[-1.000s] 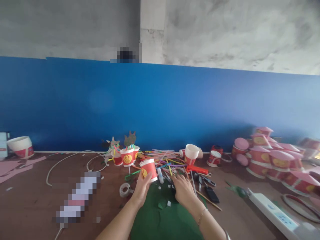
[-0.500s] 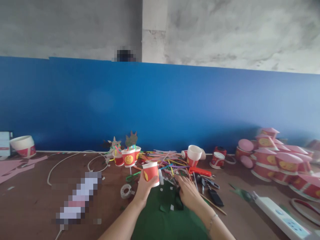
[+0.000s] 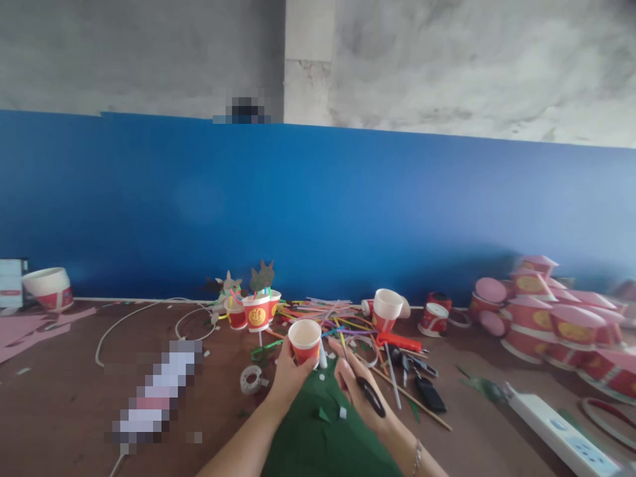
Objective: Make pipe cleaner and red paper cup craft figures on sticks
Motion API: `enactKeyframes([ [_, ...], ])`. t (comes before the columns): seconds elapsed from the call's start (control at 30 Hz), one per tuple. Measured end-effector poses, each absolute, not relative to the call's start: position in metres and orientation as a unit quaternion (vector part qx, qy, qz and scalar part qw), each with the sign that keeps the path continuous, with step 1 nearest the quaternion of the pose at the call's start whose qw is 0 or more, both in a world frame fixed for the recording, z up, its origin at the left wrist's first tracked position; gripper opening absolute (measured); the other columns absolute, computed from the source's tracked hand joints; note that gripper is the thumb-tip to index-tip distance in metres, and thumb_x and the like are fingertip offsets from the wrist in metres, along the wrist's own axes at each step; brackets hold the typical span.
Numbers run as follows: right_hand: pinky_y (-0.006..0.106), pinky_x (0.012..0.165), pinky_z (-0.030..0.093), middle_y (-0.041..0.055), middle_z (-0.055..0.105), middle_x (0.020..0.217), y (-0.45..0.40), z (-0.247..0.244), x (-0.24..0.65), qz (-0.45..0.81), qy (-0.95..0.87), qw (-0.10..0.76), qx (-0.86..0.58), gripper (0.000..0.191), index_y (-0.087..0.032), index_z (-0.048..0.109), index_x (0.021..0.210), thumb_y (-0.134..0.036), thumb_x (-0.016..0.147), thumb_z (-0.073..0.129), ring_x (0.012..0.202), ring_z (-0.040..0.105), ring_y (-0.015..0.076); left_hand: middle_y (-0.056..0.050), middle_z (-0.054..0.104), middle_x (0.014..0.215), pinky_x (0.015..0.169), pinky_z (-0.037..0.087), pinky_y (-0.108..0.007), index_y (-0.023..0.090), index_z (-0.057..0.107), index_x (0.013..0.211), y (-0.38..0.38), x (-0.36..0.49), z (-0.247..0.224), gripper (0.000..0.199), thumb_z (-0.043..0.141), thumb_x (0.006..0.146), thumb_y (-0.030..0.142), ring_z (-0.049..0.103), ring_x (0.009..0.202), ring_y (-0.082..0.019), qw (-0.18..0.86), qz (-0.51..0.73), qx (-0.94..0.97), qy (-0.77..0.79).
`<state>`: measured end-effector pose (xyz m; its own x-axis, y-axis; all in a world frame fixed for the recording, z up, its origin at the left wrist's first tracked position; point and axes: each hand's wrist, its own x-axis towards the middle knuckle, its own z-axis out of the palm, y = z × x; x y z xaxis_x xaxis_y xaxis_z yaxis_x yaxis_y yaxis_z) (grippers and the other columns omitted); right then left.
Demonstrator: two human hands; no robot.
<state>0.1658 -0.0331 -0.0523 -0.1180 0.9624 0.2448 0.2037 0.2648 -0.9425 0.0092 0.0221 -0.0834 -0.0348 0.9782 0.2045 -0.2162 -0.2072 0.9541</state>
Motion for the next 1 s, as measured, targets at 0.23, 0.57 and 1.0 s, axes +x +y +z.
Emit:
enactKeyframes([
  [0.23, 0.022, 0.045, 0.033, -0.0045, 0.045, 0.059, -0.047, -0.049, 0.156, 0.466, -0.614, 0.472, -0.427, 0.042, -0.023, 0.052, 0.122, -0.048, 0.093, 0.034, 0.048, 0.038, 0.0108, -0.006, 0.066, 0.097, 0.084, 0.047, -0.033, 0.019, 0.051, 0.105, 0.019, 0.014, -0.082, 0.052, 0.070, 0.056, 0.015, 0.061, 0.087, -0.021, 0.451, 0.608, 0.507, 0.412],
  [0.57, 0.021, 0.043, 0.033, -0.0061, 0.048, 0.062, -0.038, -0.062, 0.150, 0.443, -0.595, 0.478, -0.470, 0.036, -0.023, 0.047, 0.098, -0.056, 0.090, 0.035, 0.045, 0.039, 0.0092, -0.011, 0.061, 0.109, 0.090, 0.045, -0.039, 0.015, 0.043, 0.117, 0.017, 0.010, -0.084, 0.062, 0.070, 0.061, 0.021, 0.060, 0.099, -0.024, 0.453, 0.575, 0.543, 0.411],
  [1.0, 0.020, 0.039, 0.030, -0.0068, 0.046, 0.053, -0.034, -0.061, 0.151, 0.442, -0.628, 0.409, -0.493, 0.038, -0.020, 0.047, 0.077, -0.054, 0.090, 0.037, 0.038, 0.037, 0.0072, -0.012, 0.063, 0.110, 0.091, 0.045, -0.039, 0.015, 0.045, 0.116, 0.021, 0.010, -0.085, 0.063, 0.073, 0.060, 0.023, 0.060, 0.101, -0.026, 0.473, 0.574, 0.536, 0.400],
])
